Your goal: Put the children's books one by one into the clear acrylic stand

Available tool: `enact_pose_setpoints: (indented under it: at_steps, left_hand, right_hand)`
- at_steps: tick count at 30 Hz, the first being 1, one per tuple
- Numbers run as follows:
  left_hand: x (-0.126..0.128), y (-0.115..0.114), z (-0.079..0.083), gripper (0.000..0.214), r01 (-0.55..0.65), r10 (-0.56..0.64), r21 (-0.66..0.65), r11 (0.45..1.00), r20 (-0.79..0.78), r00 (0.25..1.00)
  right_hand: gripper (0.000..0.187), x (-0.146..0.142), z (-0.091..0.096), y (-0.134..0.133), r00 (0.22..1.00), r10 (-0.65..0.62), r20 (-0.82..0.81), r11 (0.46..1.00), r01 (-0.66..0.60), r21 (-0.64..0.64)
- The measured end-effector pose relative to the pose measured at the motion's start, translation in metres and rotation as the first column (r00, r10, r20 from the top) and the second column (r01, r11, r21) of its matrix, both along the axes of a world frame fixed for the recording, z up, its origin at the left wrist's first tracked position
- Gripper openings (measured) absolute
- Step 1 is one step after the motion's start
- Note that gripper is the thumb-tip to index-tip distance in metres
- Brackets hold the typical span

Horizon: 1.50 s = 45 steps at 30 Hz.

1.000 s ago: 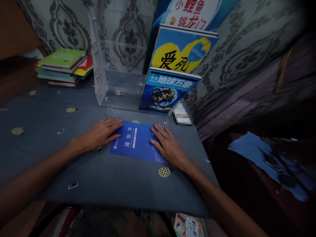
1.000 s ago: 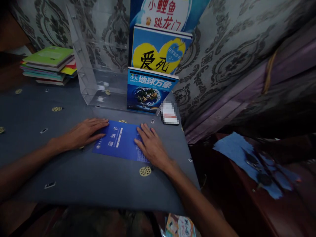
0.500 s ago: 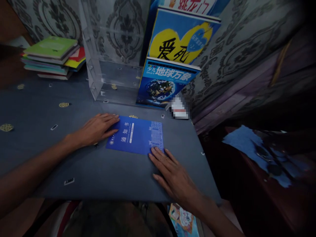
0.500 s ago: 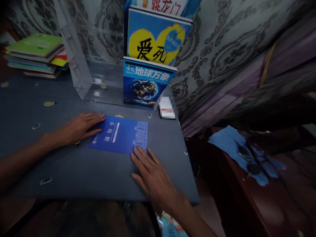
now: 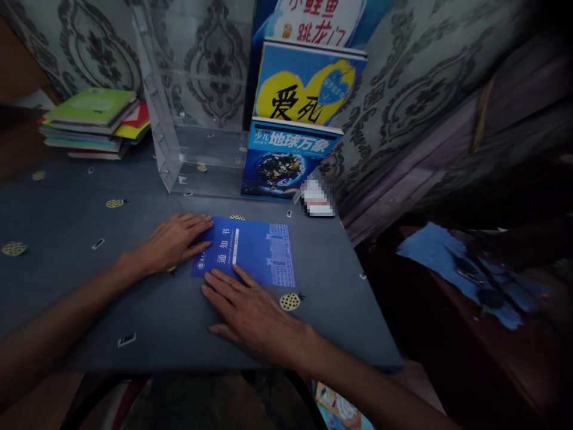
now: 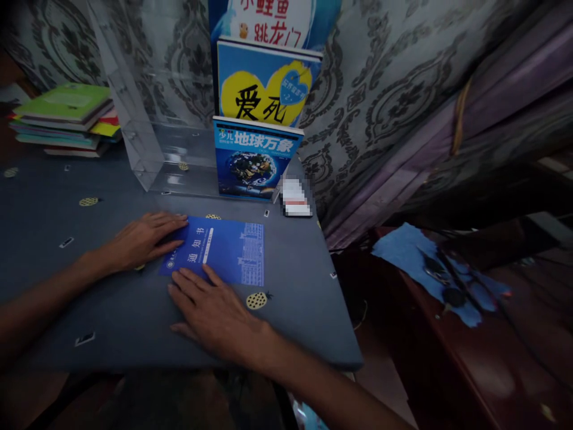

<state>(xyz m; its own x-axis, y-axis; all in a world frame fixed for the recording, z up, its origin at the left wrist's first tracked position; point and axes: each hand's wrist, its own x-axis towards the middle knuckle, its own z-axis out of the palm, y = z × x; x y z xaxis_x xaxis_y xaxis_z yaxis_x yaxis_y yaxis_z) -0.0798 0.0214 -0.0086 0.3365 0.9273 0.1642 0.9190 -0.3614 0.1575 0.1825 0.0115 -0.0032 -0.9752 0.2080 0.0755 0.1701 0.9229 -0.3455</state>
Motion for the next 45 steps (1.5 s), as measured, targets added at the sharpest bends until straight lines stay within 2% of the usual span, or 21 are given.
enact_pose_setpoints:
  at_steps: [5, 8, 14, 19, 25, 28, 30, 32, 34, 36, 39, 42, 45]
  left_hand:
    - [0.004, 0.012, 0.006, 0.054, 0.019, -0.019, 0.000, 1.000, -0.032, 0.999]
    - [0.010, 0.025, 0.011, 0.054, -0.004, 0.001, -0.042, 0.999, -0.064, 0.998]
    - [0.017, 0.057, 0.027, 0.055, -0.069, 0.047, -0.244, 0.967, -0.093, 0.995]
    - [0.012, 0.068, 0.029, 0.052, -0.061, 0.099, -0.389, 0.919, 0.078, 0.992]
    - [-0.003, 0.068, 0.017, 0.042, 0.104, 0.048, -0.396, 0.912, 0.356, 0.933]
    - [-0.003, 0.068, 0.020, 0.038, 0.200, 0.040, -0.463, 0.863, 0.459, 0.888]
    - [0.002, 0.066, 0.027, 0.037, 0.256, 0.035, -0.488, 0.834, 0.510, 0.859]
    - [0.009, 0.060, 0.038, 0.036, 0.268, 0.023, -0.461, 0.846, 0.534, 0.845]
    - [0.017, 0.052, 0.053, 0.031, 0.235, -0.003, -0.380, 0.895, 0.521, 0.854]
    - [0.025, 0.043, 0.069, 0.026, 0.189, -0.030, -0.277, 0.942, 0.491, 0.871]
    - [0.034, 0.032, 0.088, 0.022, 0.115, -0.017, -0.158, 0.981, 0.515, 0.857]
    - [0.036, 0.028, 0.098, 0.030, 0.039, 0.054, -0.126, 0.991, 0.655, 0.753]
    - [0.029, 0.030, 0.098, 0.045, 0.022, 0.092, -0.134, 0.991, 0.783, 0.615]
  right_hand:
    - [0.045, 0.040, -0.004, 0.013, 0.989, -0.146, -0.033, 0.989, 0.146, 0.005]
    - [0.039, 0.059, -0.005, 0.020, 0.975, -0.209, -0.079, 0.978, 0.210, 0.002]
    - [0.034, 0.065, -0.003, 0.030, 0.957, -0.260, -0.129, 0.965, 0.257, -0.045]
    - [0.030, 0.057, -0.004, 0.035, 0.939, -0.287, -0.191, 0.958, 0.284, -0.045]
    - [0.029, 0.055, -0.010, 0.044, 0.918, -0.345, -0.195, 0.938, 0.339, -0.064]
    - [0.036, 0.049, -0.008, 0.053, 0.910, -0.369, -0.187, 0.929, 0.361, -0.077]
    - [0.049, 0.042, -0.002, 0.060, 0.909, -0.380, -0.169, 0.925, 0.369, -0.093]
    - [0.063, 0.033, 0.008, 0.068, 0.909, -0.394, -0.133, 0.918, 0.382, -0.107]
    - [0.067, 0.023, 0.022, 0.074, 0.907, -0.408, -0.099, 0.912, 0.399, -0.099]
    - [0.061, 0.014, 0.038, 0.079, 0.905, -0.419, -0.081, 0.908, 0.414, -0.069]
    - [0.034, 0.007, 0.058, 0.086, 0.899, -0.429, -0.085, 0.903, 0.429, -0.029]
    - [0.012, 0.009, 0.067, 0.096, 0.889, -0.430, -0.157, 0.902, 0.429, -0.039]
    - [0.005, 0.017, 0.070, 0.108, 0.843, -0.451, -0.294, 0.891, 0.446, -0.090]
